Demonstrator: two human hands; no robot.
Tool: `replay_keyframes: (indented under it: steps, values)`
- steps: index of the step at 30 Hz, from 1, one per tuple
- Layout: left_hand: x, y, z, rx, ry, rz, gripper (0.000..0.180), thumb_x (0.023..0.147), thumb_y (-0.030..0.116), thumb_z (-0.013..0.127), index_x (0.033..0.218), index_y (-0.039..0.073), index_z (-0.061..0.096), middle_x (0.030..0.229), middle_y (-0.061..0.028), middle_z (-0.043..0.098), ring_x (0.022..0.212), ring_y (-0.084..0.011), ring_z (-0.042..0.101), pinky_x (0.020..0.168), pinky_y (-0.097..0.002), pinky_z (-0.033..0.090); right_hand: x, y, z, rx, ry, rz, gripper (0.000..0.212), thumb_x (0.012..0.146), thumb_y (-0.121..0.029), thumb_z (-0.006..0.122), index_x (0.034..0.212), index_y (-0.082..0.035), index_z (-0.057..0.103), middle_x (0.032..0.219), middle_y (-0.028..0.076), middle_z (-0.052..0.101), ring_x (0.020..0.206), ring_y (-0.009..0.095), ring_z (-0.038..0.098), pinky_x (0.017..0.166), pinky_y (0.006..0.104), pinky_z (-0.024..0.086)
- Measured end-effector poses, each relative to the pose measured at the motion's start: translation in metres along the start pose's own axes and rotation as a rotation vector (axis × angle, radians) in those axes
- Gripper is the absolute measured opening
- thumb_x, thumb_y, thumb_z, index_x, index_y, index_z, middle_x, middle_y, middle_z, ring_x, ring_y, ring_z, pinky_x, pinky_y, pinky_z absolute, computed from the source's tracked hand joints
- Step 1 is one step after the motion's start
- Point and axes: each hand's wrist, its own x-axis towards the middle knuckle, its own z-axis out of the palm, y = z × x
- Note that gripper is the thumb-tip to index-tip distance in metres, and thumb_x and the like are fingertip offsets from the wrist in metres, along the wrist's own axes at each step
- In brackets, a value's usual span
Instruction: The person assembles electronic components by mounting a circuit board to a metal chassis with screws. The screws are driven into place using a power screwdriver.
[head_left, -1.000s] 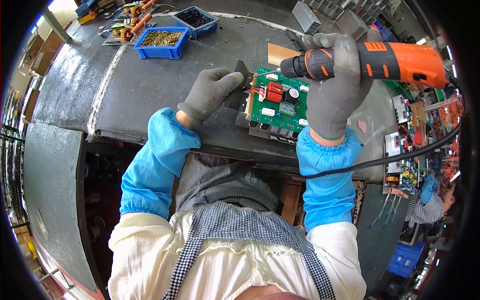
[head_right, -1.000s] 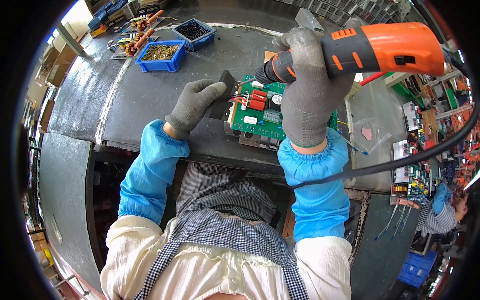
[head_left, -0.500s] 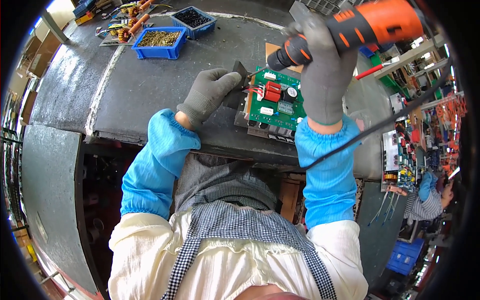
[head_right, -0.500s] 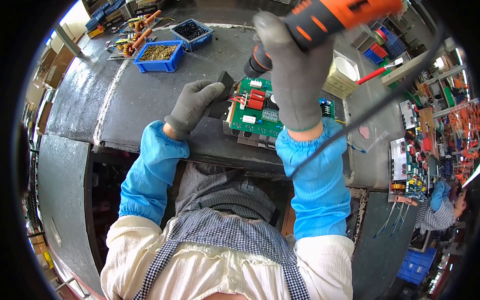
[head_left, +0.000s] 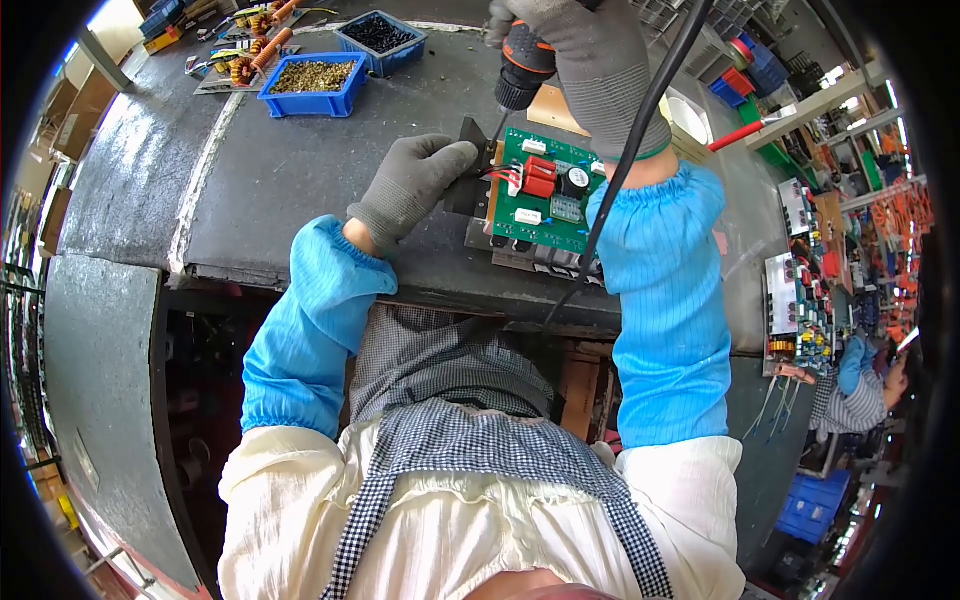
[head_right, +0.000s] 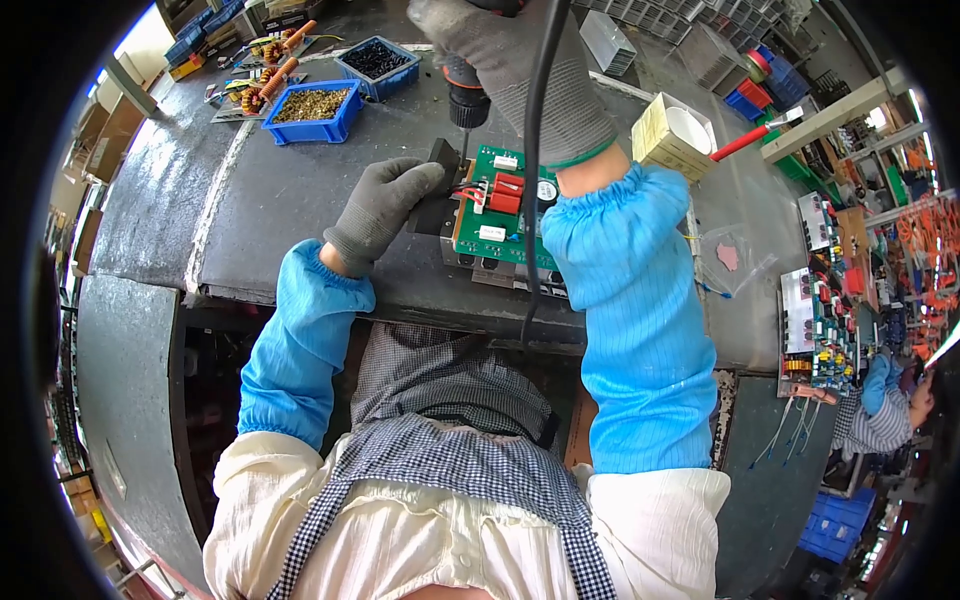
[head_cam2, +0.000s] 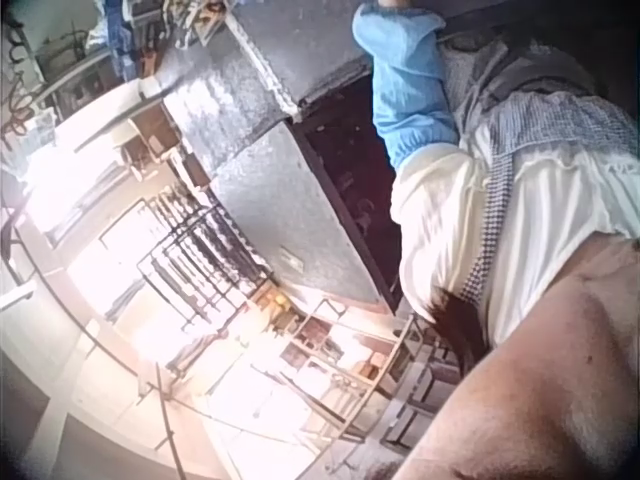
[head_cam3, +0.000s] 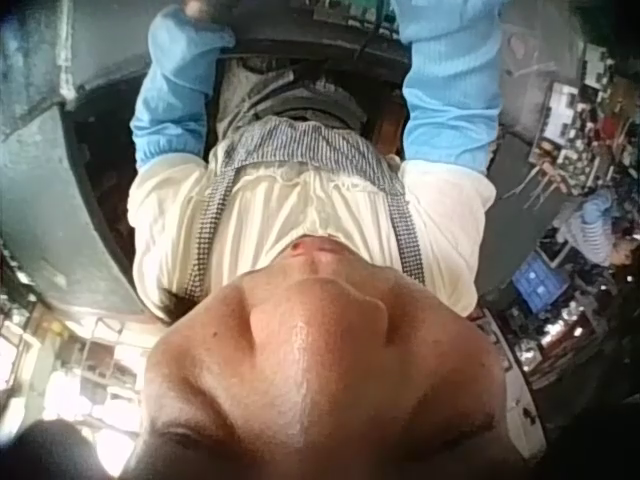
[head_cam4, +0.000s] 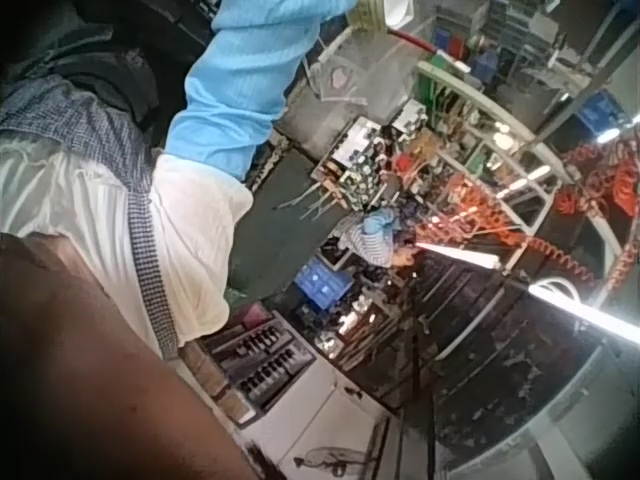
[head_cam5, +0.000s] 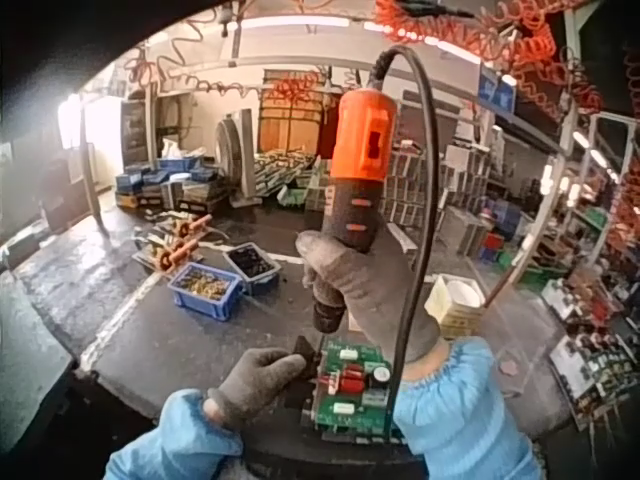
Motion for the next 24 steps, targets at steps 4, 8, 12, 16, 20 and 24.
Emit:
replay_keyframes:
  steps: [4,8,12,16,20,24]
  values:
    - [0.001,-0.003,0.001,-0.023,-0.011,-0.003,0.047,0.096,0.033,0.068,0.119,-0.008,0.066,0.099,-0.0095,0.071,0.083,-0.0127,0.067,0.074,-0.026,0.055,0.001,-0.001,0.003,-0.047,-0.047,0.094,0.035,0.085,-0.025,0.078,0.098,-0.008,0.051,0.068,0.001,0.049,0.056,0.011,0.047,0.052,0.0283,0.042]
    - [0.01,-0.023,-0.016,-0.334,-0.026,-0.009,0.038,0.098,0.028,0.065,0.118,-0.004,0.067,0.098,-0.008,0.072,0.087,-0.0124,0.067,0.08,-0.024,0.054,0.0,-0.004,0.005,0.007,-0.11,0.098,0.037,0.085,-0.028,0.08,0.097,-0.009,0.051,0.069,0.001,0.05,0.056,0.012,0.046,0.052,0.0295,0.043]
    - [0.011,-0.062,-0.043,0.371,0.163,0.437,0.028,0.102,0.007,0.054,0.126,-0.007,0.058,0.107,-0.0109,0.069,0.105,-0.0179,0.066,0.095,-0.0254,0.054,-0.005,-0.032,0.014,-0.087,-0.015,0.071,0.058,0.087,-0.03,0.079,0.131,-0.004,0.053,0.079,0.006,0.062,0.064,0.014,0.057,0.057,0.0326,0.049]
    - [-0.008,-0.036,-0.04,-1.337,-0.071,-0.076,0.039,0.103,-0.006,0.036,0.14,-0.014,0.032,0.147,-0.0276,0.04,0.137,-0.0335,0.047,0.117,-0.0367,0.045,-0.013,-0.039,0.013,0.085,0.077,-0.279,0.061,0.095,-0.027,0.071,0.145,-0.005,0.044,0.09,0.01,0.066,0.076,0.02,0.064,0.074,0.0412,0.059]
    - [-0.035,-0.012,-0.031,-1.191,-0.117,0.08,0.037,0.104,-0.003,0.034,0.14,-0.013,0.034,0.147,-0.0312,0.04,0.14,-0.0387,0.044,0.116,-0.036,0.047,-0.03,-0.034,0.024,0.227,0.231,-0.342,0.066,0.094,-0.023,0.071,0.148,-0.004,0.039,0.089,0.01,0.066,0.073,0.019,0.064,0.068,0.038,0.058]
    - [-0.047,0.004,-0.023,-1.158,-0.328,0.149,0.035,0.105,-0.001,0.032,0.138,-0.011,0.035,0.145,-0.0331,0.042,0.138,-0.0403,0.046,0.11,-0.0342,0.052,-0.041,-0.002,-0.007,0.037,0.031,-0.403,0.036,0.094,-0.032,0.062,0.112,-0.001,0.064,0.093,0.016,0.066,0.092,0.032,0.067,0.092,0.0522,0.056]
